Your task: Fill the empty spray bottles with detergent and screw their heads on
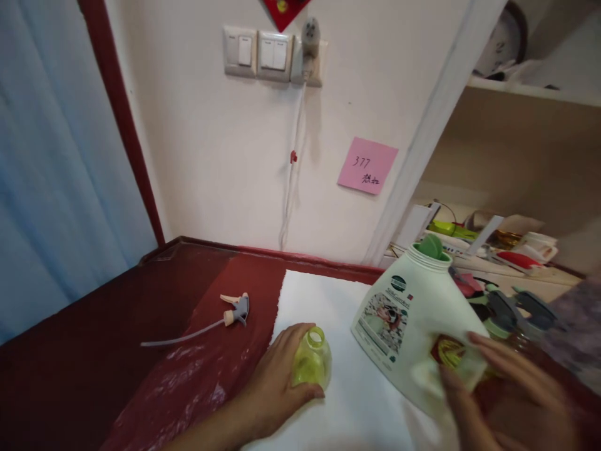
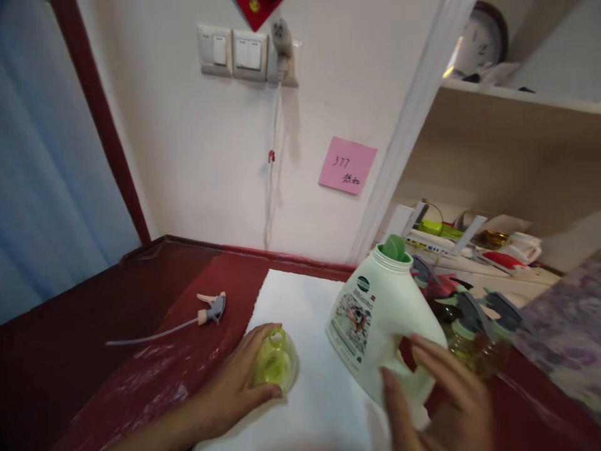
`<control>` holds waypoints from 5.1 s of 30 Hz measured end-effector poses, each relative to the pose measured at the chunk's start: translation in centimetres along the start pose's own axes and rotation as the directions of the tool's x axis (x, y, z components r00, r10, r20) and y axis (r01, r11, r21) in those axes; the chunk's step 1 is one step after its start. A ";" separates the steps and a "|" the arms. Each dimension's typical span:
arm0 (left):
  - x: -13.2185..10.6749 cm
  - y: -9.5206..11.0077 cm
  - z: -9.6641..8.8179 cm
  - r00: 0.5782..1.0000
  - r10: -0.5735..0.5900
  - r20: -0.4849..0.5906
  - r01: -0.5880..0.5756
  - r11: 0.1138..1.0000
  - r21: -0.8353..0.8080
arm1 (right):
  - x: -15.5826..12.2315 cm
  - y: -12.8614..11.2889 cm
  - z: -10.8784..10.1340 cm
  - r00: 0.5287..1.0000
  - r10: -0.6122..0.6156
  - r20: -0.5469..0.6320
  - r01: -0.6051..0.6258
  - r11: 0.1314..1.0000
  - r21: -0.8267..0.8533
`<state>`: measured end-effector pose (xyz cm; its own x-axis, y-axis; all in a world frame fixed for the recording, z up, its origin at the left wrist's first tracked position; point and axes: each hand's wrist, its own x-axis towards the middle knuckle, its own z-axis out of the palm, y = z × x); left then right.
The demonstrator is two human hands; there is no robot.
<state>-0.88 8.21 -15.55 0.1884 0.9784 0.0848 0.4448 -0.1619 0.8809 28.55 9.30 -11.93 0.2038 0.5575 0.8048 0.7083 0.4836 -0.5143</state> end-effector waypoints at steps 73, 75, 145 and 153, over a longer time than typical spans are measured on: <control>2.2 3.2 -12.4 0.925 -0.026 -0.380 0.082 0.988 0.131 | -10.2 -4.2 11.5 0.699 0.171 0.694 -0.438 0.870 0.227; 2.5 5.1 -11.4 0.900 -0.063 -0.431 0.037 0.997 -0.068 | -10.1 -4.2 11.5 0.690 0.165 0.705 -0.436 0.872 0.223; 2.0 2.8 -0.3 0.944 -0.111 -0.310 -0.057 0.871 -0.488 | -8.2 -4.9 10.3 0.605 0.123 0.787 -0.467 0.855 0.225; 1.7 2.9 -0.1 0.958 -0.085 -0.276 -0.053 0.889 -0.455 | -8.0 -4.9 10.0 0.605 0.125 0.787 -0.476 0.848 0.231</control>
<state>0.59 9.42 -12.83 -0.0985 0.9859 0.1350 -0.0134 -0.1370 0.9905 16.64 9.22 -18.82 -0.3195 0.9285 0.1891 0.3477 0.3006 -0.8881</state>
